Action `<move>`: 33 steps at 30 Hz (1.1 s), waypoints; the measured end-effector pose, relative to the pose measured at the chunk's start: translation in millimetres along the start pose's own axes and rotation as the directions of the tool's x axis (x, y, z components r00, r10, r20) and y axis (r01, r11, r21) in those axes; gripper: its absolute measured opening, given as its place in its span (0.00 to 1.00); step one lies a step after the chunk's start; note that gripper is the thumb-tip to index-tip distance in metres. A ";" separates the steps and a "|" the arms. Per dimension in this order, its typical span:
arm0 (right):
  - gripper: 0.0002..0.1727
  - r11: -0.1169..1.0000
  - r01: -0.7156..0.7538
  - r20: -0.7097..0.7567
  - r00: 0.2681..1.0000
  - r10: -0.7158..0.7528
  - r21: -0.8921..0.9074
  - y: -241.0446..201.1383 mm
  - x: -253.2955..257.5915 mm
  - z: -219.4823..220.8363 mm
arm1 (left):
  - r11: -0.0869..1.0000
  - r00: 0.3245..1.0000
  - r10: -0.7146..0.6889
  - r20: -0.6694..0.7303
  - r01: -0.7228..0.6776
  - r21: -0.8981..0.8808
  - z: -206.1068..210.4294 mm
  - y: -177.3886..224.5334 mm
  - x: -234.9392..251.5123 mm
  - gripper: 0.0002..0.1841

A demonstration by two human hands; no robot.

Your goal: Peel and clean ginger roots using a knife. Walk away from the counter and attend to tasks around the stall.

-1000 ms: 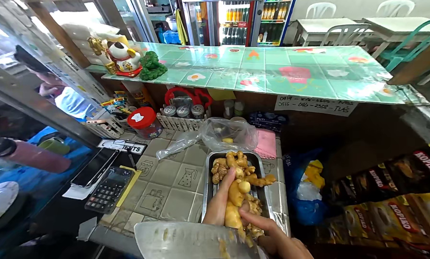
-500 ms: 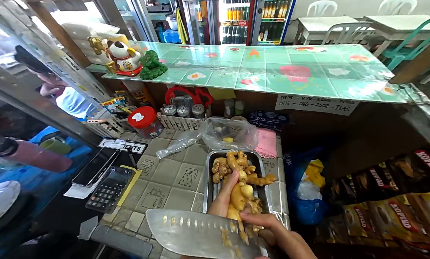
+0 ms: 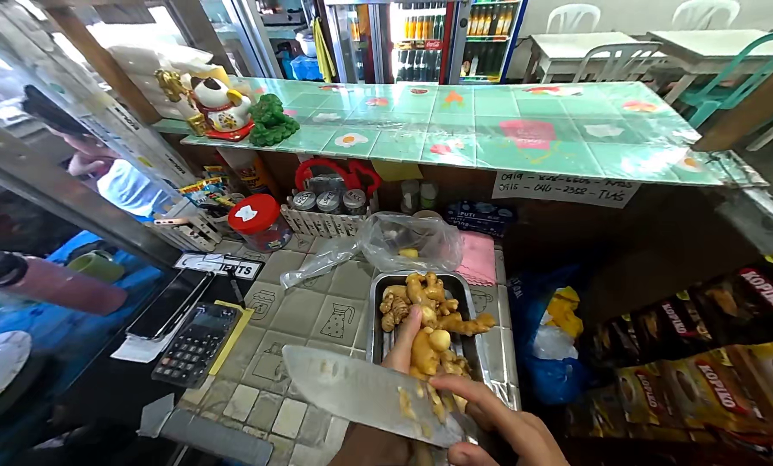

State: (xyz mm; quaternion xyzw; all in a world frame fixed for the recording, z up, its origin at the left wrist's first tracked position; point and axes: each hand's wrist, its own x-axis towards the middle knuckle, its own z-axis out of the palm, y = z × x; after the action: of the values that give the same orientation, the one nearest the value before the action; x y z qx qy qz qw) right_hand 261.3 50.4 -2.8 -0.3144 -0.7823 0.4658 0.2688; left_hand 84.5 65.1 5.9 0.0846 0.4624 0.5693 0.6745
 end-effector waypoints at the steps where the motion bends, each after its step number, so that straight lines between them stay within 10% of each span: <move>1: 0.30 0.998 0.000 0.007 1.000 -0.001 0.060 1.3 0.5 -0.6 | 1.000 1.000 0.017 0.002 -0.017 -0.003 0.1 -1.1 -4.1 0.23; 12: 0.31 0.733 -0.128 0.082 0.992 0.099 0.668 -0.4 0.8 -14.0 | 0.990 0.987 -0.134 -0.090 0.129 -0.060 -6.0 15.6 -4.6 0.32; 17: 0.26 0.705 -0.222 0.078 0.970 0.231 0.674 -1.3 -2.7 -7.8 | 0.989 0.982 -0.140 -0.126 0.133 -0.062 -9.7 11.8 0.2 0.31; 26: 0.43 0.970 -0.130 0.116 0.987 0.108 0.205 7.7 -3.9 -3.4 | 0.999 0.995 -0.035 -0.096 0.034 -0.014 -15.3 10.9 3.1 0.29; 33: 0.42 0.883 -0.159 0.178 0.980 0.087 0.441 10.6 -1.1 -1.8 | 0.997 0.998 -0.016 -0.055 0.012 -0.074 -18.0 12.0 3.5 0.23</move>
State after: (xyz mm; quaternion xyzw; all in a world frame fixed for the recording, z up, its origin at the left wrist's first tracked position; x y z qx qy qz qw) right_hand 265.9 54.5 -11.7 -0.2554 -0.6490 0.6740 0.2436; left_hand 63.1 64.7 1.7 0.0404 0.4603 0.5834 0.6680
